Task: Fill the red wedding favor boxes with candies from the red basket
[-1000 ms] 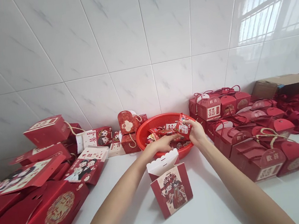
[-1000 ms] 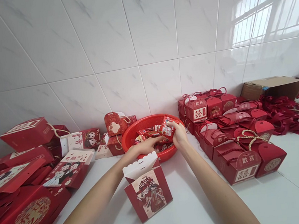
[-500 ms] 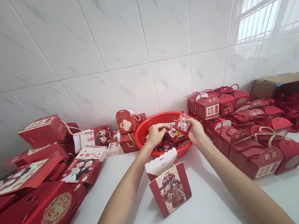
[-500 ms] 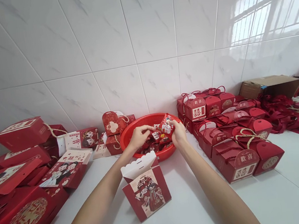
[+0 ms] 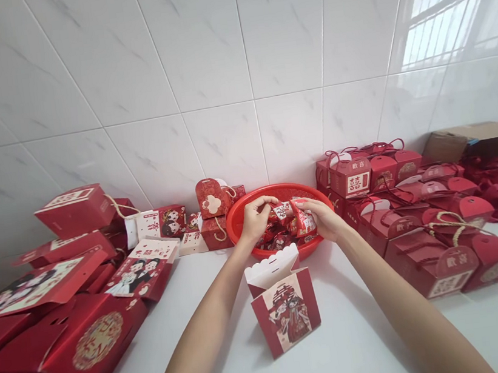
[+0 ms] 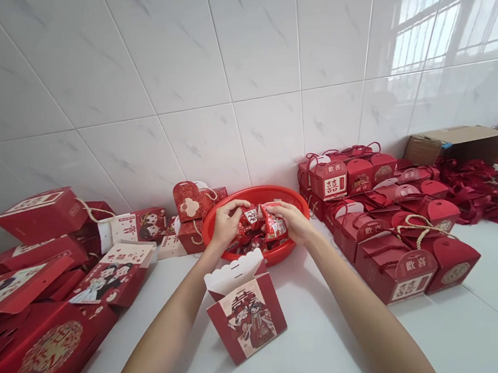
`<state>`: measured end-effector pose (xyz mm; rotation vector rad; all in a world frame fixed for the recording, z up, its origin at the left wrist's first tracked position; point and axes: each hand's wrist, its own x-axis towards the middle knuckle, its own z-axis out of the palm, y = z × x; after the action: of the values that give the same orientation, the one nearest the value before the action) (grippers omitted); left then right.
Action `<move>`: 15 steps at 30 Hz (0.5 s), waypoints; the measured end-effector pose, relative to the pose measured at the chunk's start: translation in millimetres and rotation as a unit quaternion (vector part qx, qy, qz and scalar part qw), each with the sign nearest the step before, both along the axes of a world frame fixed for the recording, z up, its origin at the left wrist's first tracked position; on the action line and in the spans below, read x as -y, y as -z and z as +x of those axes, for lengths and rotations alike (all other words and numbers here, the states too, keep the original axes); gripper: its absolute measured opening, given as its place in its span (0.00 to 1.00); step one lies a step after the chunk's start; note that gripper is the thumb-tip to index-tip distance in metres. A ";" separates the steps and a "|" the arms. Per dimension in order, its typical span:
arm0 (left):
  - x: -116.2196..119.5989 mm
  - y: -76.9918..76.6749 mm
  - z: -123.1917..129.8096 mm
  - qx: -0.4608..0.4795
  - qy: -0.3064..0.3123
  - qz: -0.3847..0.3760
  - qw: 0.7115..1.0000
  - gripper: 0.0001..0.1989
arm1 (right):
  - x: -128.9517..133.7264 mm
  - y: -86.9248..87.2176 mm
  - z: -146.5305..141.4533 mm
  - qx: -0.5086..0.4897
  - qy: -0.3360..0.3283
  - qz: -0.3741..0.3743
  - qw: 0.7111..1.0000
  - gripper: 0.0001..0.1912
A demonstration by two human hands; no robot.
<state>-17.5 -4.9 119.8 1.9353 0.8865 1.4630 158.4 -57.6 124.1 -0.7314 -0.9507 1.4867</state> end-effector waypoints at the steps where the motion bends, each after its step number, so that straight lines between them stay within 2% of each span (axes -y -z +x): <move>1: 0.5 0.2 0.4 -0.013 0.014 -0.003 1.000 0.11 | 1.7 -1.3 0.1 0.006 -0.017 0.003 1.000 0.16; 4: -0.3 1.8 1.7 -0.024 0.055 -0.009 0.998 0.10 | 2.5 -0.7 -0.7 0.011 -0.031 0.018 0.999 0.19; 7: -2.8 5.1 2.4 -0.020 0.062 -0.029 0.997 0.13 | -2.4 4.2 -1.4 -0.013 0.002 0.027 1.000 0.18; 8: -3.3 6.3 2.3 -0.043 0.062 -0.040 0.996 0.12 | -4.7 6.0 -1.2 -0.027 0.018 0.025 0.999 0.18; 10: -3.1 8.4 2.0 -0.147 0.084 -0.074 0.983 0.09 | -9.0 8.8 -0.5 -0.056 0.048 0.017 0.997 0.17; 11: -2.6 9.1 1.8 -0.218 0.107 -0.100 0.965 0.08 | -10.7 9.6 0.0 -0.069 0.061 0.012 0.996 0.15; 13: -1.9 9.8 1.6 -0.363 0.148 -0.158 0.906 0.09 | -13.1 10.1 0.7 -0.090 0.082 0.003 0.993 0.12; 15: -2.3 9.8 2.0 -0.459 0.160 -0.186 0.854 0.12 | -14.1 9.7 0.9 -0.104 0.089 -0.003 0.991 0.10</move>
<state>-15.4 -2.6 110.0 2.2937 1.0441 0.0761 159.3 -43.5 114.4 -0.6350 -0.7051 1.3778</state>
